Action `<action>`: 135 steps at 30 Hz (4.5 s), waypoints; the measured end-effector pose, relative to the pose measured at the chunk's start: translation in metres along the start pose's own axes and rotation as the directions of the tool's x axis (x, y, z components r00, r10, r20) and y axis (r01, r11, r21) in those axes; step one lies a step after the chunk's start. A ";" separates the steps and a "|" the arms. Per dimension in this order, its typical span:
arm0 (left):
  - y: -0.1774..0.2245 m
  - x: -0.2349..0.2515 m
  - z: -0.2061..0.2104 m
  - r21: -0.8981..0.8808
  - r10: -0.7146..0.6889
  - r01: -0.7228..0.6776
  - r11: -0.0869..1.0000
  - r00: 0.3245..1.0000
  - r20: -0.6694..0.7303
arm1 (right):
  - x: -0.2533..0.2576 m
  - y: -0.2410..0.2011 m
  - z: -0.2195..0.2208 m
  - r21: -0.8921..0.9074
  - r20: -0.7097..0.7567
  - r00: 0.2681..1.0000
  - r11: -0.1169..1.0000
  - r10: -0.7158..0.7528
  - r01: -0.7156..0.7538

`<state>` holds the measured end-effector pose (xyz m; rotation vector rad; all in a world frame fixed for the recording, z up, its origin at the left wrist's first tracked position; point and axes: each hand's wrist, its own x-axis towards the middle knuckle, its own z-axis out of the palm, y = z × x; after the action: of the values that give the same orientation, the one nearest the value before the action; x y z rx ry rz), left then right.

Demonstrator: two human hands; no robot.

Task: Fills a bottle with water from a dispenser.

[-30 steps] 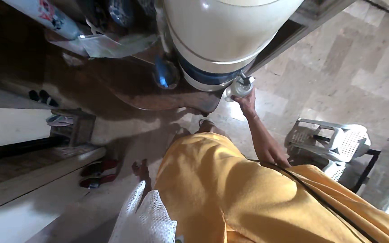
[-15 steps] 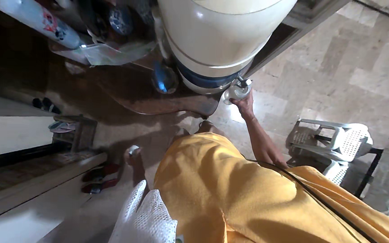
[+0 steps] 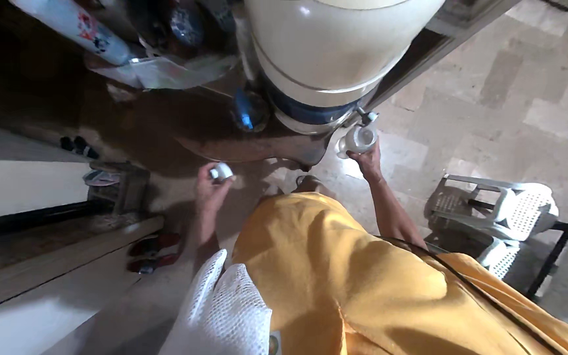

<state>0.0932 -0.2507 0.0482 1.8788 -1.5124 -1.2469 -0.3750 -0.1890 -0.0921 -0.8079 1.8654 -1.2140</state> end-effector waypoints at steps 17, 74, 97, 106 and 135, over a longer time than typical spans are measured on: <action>0.120 -0.011 -0.014 0.163 0.616 -0.698 0.698 0.700 0.362 | -0.116 -0.115 0.049 -0.073 0.312 0.880 0.914 -0.359 0.399; 0.119 0.089 -0.089 0.692 0.403 -0.468 0.550 0.874 0.271 | -0.057 -0.154 0.334 -0.128 0.471 0.820 0.894 -0.326 0.429; 0.145 0.092 -0.076 0.868 0.166 -0.280 0.410 0.959 0.230 | -0.055 -0.151 0.337 -0.205 0.473 0.831 0.881 -0.292 0.426; 0.150 0.108 -0.096 0.702 0.372 -0.543 0.461 0.836 0.402 | -0.058 -0.153 0.334 -0.206 0.475 0.825 0.872 -0.308 0.444; 0.116 0.116 -0.080 0.678 0.341 -0.445 0.585 0.893 0.292 | -0.056 -0.173 0.336 -0.328 0.449 0.884 0.897 -0.128 0.297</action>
<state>0.0972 -0.4117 0.1350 1.6995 -2.6233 -0.5688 -0.0426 -0.3562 -0.0062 -1.4114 1.7000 -0.7141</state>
